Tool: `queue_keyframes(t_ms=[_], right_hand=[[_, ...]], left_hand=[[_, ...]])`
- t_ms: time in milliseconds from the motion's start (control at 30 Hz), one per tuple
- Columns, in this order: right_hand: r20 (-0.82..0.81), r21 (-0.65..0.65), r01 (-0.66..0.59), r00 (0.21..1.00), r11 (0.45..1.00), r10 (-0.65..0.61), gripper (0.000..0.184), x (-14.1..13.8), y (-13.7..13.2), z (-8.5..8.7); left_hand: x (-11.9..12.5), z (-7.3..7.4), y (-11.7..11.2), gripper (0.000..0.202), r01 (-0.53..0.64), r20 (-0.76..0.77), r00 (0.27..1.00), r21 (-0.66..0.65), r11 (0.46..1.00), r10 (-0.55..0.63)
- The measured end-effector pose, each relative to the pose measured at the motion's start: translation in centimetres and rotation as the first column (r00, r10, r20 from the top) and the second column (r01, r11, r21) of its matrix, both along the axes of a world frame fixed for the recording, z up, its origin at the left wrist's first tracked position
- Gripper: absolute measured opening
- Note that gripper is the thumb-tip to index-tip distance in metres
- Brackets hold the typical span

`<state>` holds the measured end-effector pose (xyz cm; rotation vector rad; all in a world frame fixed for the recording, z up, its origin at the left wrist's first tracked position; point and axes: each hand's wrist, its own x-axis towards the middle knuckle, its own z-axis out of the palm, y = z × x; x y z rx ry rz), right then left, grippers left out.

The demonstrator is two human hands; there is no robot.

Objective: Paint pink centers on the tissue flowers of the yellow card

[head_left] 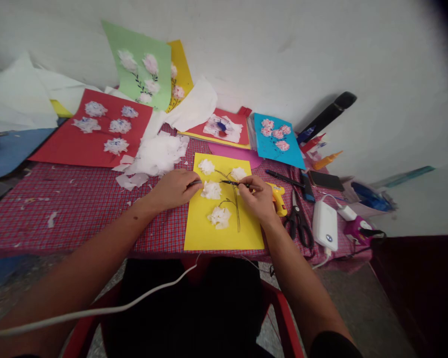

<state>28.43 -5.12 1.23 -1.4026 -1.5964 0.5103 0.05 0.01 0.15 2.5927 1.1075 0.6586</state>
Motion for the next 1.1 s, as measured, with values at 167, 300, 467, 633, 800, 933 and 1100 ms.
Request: queue_keyframes(t_ms=[167, 300, 467, 633, 800, 933, 1100], right_hand=[[0.003, 0.001, 0.016, 1.0, 1.0, -0.016, 0.01, 0.01, 0.04, -0.14], [-0.006, -0.005, 0.001, 1.0, 1.0, -0.001, 0.011, 0.0, 0.05, -0.35], [-0.031, -0.013, -0.014, 0.999, 1.0, 0.014, 0.009, -0.05, 0.06, -0.49], [-0.036, -0.011, -0.003, 0.999, 1.0, 0.002, 0.009, -0.07, 0.08, -0.36], [-0.025, -0.005, 0.016, 1.0, 1.0, -0.017, 0.009, -0.05, 0.04, -0.26], [-0.024, 0.036, 0.044, 0.999, 0.998, -0.043, 0.01, 0.08, -0.03, -0.29], [-0.032, 0.096, 0.12, 0.993, 0.988, -0.118, 0.011, 0.63, 0.05, -0.68]], left_hand=[[0.03, 0.1, -0.03, 0.028, -0.008, 0.005, 1.0, -0.005, 1.0, 0.008], [0.1, 0.27, -0.12, 0.027, -0.014, 0.005, 1.0, -0.016, 1.0, 0.014], [0.08, 0.41, -0.17, 0.029, -0.013, -0.011, 1.0, -0.021, 1.0, 0.013], [0.01, 0.08, -0.01, 0.03, 0.001, -0.002, 1.0, -0.016, 1.0, -0.001], [-0.03, -0.04, 0.04, 0.029, -0.002, 0.002, 1.0, -0.012, 1.0, 0.002], [0.01, 0.2, -0.04, 0.03, -0.001, 0.0, 1.0, -0.016, 1.0, 0.001], [0.02, 0.23, -0.02, 0.029, -0.009, 0.002, 1.0, -0.018, 1.0, 0.009]])
